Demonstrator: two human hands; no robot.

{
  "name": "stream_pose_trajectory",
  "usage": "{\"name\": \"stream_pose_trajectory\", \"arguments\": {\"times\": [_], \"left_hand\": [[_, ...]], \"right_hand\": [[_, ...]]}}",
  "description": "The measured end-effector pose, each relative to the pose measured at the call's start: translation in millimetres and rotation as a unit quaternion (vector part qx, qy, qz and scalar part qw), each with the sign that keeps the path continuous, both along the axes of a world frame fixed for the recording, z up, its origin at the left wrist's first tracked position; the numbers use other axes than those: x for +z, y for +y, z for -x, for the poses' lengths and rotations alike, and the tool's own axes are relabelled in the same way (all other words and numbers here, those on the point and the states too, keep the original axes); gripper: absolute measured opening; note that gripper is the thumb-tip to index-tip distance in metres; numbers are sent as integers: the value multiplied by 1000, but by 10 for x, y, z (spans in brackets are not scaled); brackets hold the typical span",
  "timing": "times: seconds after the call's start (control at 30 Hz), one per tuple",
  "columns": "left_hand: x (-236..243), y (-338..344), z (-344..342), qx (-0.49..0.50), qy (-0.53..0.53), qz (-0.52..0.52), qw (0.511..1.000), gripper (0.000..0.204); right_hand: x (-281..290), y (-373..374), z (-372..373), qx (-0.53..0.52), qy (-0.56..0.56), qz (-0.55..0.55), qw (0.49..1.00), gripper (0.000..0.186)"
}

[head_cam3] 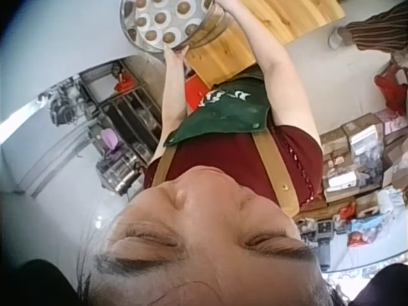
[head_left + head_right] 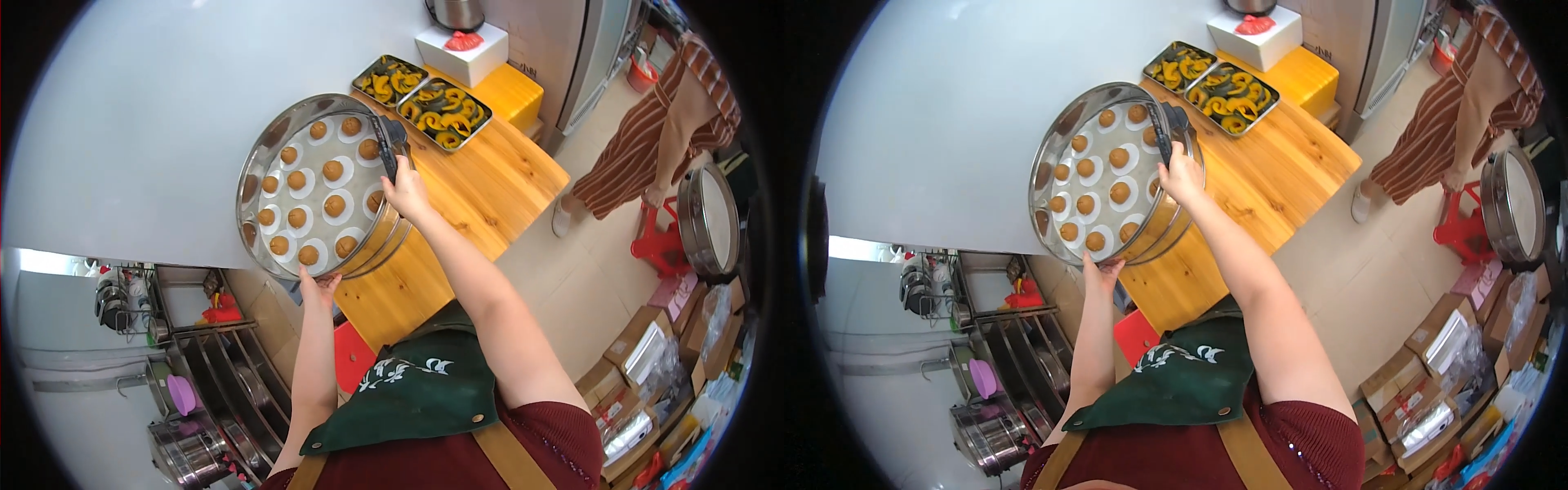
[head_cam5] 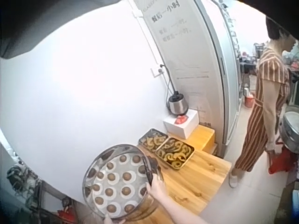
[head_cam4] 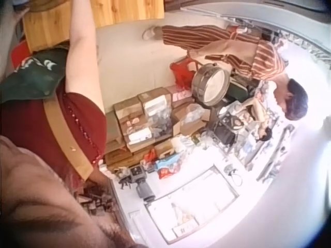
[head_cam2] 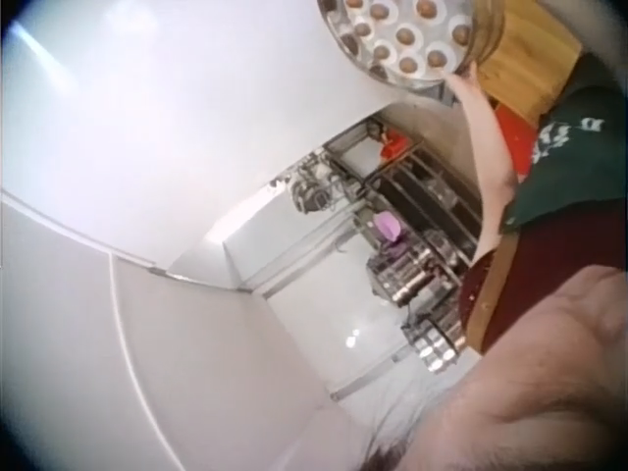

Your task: The recorder prepares steamed buns by scoring the tops and placing them in a steamer basket.

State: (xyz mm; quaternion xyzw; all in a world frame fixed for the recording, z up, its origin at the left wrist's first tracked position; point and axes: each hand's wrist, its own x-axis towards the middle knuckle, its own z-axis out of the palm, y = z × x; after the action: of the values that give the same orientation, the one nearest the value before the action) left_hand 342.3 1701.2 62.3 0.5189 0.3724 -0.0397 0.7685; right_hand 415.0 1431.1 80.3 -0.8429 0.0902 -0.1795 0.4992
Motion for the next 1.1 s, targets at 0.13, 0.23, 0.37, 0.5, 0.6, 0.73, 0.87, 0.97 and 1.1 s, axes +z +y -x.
{"name": "stream_pose_trajectory", "arguments": {"times": [0.13,0.23,0.37,0.5,0.6,0.73,0.87,0.97,1.1], "left_hand": [[3,7,-119,-5,-12,5,1000,61],[22,-56,-238,29,-7,-5,1000,63],[33,-94,-404,51,-6,-5,999,64],[-21,-62,-483,27,-16,24,999,64],[8,-120,-459,34,-14,20,999,62],[-37,-132,-488,66,5,5,998,60],[67,-138,-431,28,-11,21,999,84],[-13,-102,-429,34,-47,28,998,86],[-123,-166,-103,18,-96,8,995,85]], "right_hand": [[-43,46,-217,-14,-5,-11,1000,46],[-39,47,-359,3,19,-16,1000,46],[-107,68,-569,-10,-4,-32,999,48],[-81,120,-670,-44,-24,-42,998,42],[-10,111,-655,-69,-18,-8,997,40],[-41,89,-524,-83,-50,-6,995,42],[-345,-71,45,-156,15,25,987,42],[-856,-461,882,-224,66,78,969,43],[-1295,-1009,2529,-368,276,78,885,32]]}}
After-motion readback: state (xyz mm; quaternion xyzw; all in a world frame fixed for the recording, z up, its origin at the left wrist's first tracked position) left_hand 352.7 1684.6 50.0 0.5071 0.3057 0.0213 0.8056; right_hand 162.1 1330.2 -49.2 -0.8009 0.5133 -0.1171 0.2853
